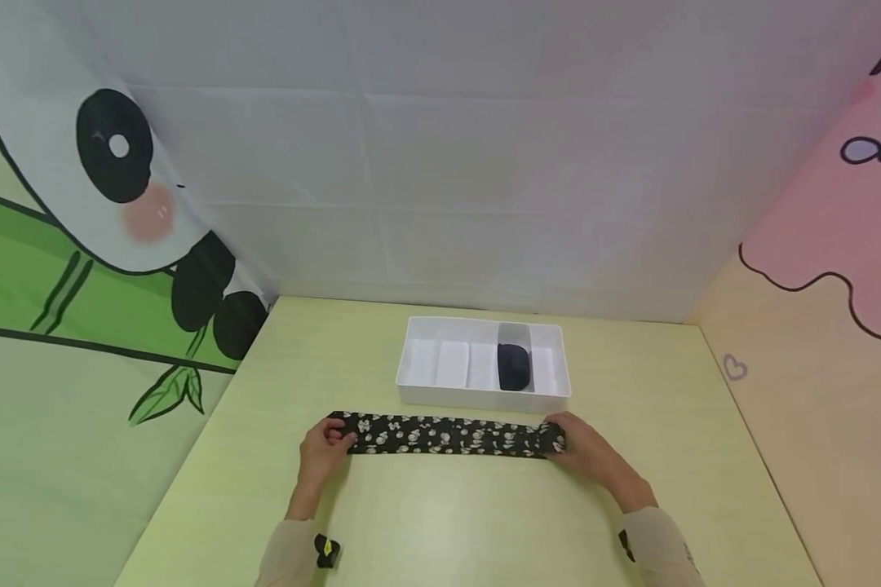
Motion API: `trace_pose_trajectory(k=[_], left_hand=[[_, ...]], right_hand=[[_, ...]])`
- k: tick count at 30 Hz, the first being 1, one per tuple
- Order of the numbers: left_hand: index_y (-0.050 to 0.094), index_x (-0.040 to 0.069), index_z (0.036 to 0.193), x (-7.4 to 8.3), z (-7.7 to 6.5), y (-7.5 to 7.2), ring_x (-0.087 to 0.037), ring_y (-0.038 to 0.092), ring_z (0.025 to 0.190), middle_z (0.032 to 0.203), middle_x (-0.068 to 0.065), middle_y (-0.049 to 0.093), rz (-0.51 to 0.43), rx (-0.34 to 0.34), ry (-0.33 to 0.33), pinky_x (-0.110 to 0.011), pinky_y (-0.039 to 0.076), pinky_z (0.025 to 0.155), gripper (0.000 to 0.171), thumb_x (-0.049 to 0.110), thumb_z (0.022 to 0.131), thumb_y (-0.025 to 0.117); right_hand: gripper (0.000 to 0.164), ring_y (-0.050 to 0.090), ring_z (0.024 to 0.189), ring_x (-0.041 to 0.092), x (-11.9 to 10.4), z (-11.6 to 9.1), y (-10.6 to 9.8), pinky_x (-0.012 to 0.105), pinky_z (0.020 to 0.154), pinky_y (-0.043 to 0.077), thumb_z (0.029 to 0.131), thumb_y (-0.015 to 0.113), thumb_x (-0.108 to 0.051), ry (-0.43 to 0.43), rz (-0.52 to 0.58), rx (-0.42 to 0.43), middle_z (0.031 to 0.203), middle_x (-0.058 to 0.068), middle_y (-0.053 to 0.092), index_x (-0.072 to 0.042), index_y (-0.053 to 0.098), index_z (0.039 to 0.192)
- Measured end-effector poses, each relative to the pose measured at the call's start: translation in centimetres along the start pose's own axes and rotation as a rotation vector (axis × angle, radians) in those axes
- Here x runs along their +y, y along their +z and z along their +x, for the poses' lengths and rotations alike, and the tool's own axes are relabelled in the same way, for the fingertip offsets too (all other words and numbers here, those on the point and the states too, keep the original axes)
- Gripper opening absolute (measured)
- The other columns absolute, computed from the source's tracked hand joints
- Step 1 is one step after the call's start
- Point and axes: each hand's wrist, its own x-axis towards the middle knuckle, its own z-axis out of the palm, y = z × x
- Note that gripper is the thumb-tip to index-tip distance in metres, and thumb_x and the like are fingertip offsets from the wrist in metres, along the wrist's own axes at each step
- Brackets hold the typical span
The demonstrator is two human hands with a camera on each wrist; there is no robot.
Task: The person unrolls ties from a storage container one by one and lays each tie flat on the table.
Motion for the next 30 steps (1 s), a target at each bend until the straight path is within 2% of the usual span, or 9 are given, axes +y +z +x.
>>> trace_pose_trajectory(k=[7,17,30], left_hand=[[0.064,-0.009,0.109,0.0,0.0,0.0,-0.027,0.060,0.082,0.091,-0.017,0.060,0.007,0.002,0.001,-0.037,0.048,0.072,0.026,0.001,0.089,0.075],[0.064,-0.009,0.110,0.1,0.0,0.0,-0.026,0.059,0.083,0.093,-0.016,0.059,0.004,-0.003,-0.015,-0.037,0.047,0.072,0.025,0.001,0.090,0.075],[0.064,-0.009,0.111,-0.1,0.1,0.3,-0.027,0.059,0.084,0.093,-0.017,0.059,-0.001,-0.003,-0.016,-0.038,0.047,0.073,0.026,0.001,0.090,0.075]], right_hand=[[0.054,0.060,0.119,0.041,0.7,-0.3,0.1,0.058,0.100,0.047,0.082,0.085,-0.002,0.019,-0.007,-0.010,0.127,0.019,0.064,0.001,0.059,0.129],[0.051,0.061,0.114,0.043,0.9,-1.0,-0.7,0.060,0.097,0.047,0.078,0.086,0.001,0.015,-0.029,0.039,0.120,0.019,0.066,0.001,0.062,0.123],[0.049,0.060,0.119,0.043,1.5,-1.8,-1.6,0.060,0.098,0.047,0.084,0.084,-0.005,0.056,-0.031,0.021,0.126,0.019,0.066,-0.002,0.061,0.127]])
